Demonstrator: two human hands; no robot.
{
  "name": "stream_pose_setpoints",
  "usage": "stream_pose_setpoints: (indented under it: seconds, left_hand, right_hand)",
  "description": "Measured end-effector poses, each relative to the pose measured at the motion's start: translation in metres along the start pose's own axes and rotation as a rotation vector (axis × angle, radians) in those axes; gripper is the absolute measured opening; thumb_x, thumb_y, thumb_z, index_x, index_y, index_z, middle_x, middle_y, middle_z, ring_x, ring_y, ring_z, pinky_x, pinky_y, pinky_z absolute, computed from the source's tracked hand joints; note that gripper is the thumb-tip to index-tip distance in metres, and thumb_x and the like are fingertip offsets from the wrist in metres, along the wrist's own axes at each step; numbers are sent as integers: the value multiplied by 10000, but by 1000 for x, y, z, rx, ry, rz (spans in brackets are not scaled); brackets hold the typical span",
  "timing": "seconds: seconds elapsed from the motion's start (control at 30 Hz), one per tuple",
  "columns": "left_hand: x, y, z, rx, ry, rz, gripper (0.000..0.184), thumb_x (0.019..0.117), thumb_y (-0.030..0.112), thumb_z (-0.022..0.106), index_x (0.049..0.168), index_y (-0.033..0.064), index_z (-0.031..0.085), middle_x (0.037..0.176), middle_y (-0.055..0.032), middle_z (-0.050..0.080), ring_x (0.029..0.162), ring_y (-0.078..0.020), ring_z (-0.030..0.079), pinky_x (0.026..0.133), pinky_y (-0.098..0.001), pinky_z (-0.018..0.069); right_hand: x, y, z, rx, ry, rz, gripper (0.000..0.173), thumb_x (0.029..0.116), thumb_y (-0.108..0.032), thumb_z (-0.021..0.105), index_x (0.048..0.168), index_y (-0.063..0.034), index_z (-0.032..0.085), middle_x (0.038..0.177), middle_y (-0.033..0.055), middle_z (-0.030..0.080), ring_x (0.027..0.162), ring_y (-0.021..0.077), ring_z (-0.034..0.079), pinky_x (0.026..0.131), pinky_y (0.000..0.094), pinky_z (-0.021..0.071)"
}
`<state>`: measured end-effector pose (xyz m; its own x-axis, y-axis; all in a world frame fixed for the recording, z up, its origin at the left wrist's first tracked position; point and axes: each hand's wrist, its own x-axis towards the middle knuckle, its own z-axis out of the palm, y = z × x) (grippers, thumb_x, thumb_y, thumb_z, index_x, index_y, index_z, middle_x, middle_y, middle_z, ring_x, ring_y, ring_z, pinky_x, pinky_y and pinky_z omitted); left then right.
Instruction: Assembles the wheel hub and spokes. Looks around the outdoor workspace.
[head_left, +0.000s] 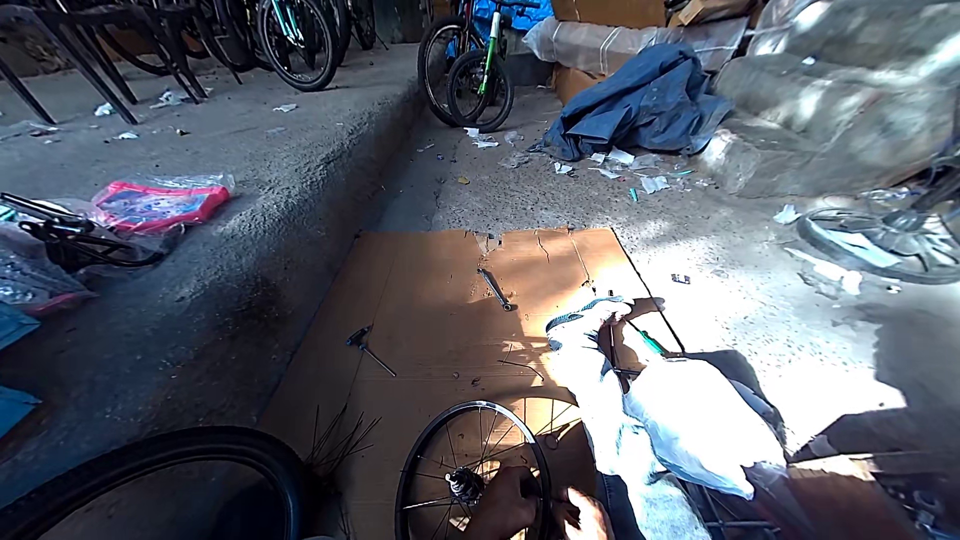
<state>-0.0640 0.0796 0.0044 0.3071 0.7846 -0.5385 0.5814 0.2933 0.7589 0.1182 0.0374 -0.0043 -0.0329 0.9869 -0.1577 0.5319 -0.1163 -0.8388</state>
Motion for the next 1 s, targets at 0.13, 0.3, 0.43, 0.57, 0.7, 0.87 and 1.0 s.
stream_pose_setpoints:
  seconds: [0.13,0.3,0.43,0.57,0.7,0.87,1.0]
  left_hand:
    - [1,-2,1,13,14,17,242,923,209,664,1112,61,693,1007,-111,724,937,-245,703,878,-490,569]
    - [0,1,0,12,-11,31,245,939,213,683,1125,53,690,1030,-111,723,952,-236,698,896,-476,563]
    - [-2,3,-4,72,-70,40,268,1014,224,584,1173,45,703,1093,-134,725,1011,-256,699,948,-496,550]
    - [-3,4,-3,129,-91,26,309,1048,252,524,1210,56,700,1120,-152,721,1046,-280,694,972,-525,533]
    - [-2,4,-2,193,-107,11,361,1070,305,465,1222,75,697,1138,-164,716,1086,-314,683,985,-575,511]
    - [-2,1,-2,49,-54,57,299,981,238,619,1204,40,653,1126,-152,700,1046,-273,681,950,-510,543]
    - [-2,-1,-1,91,-67,46,290,1012,237,586,1192,25,671,1116,-170,695,1043,-293,675,953,-522,533]
  right_hand:
    - [-1,0,-1,6,-9,-20,185,898,-95,698,1031,12,768,1005,168,748,958,279,723,917,472,572]
    - [-2,-4,-3,10,-15,-23,196,890,-73,691,1047,18,766,1025,176,743,965,281,720,916,464,571]
    - [-1,-2,-1,55,-17,-20,236,884,-77,711,1098,21,730,1034,160,741,935,242,731,894,436,596]
    - [1,1,0,40,-38,8,208,893,-87,695,1067,18,739,1008,159,730,901,246,717,868,436,591]
    - [3,0,-1,-23,-56,4,211,913,-101,666,1067,27,732,1025,180,717,939,277,702,892,452,568]
    - [2,-8,-8,-164,-110,-35,240,970,-163,622,1051,27,744,1042,204,722,1018,330,699,952,489,538]
    - [2,-4,-10,-119,-144,-29,247,968,-162,643,1123,10,730,1079,184,726,1027,303,705,965,477,545]
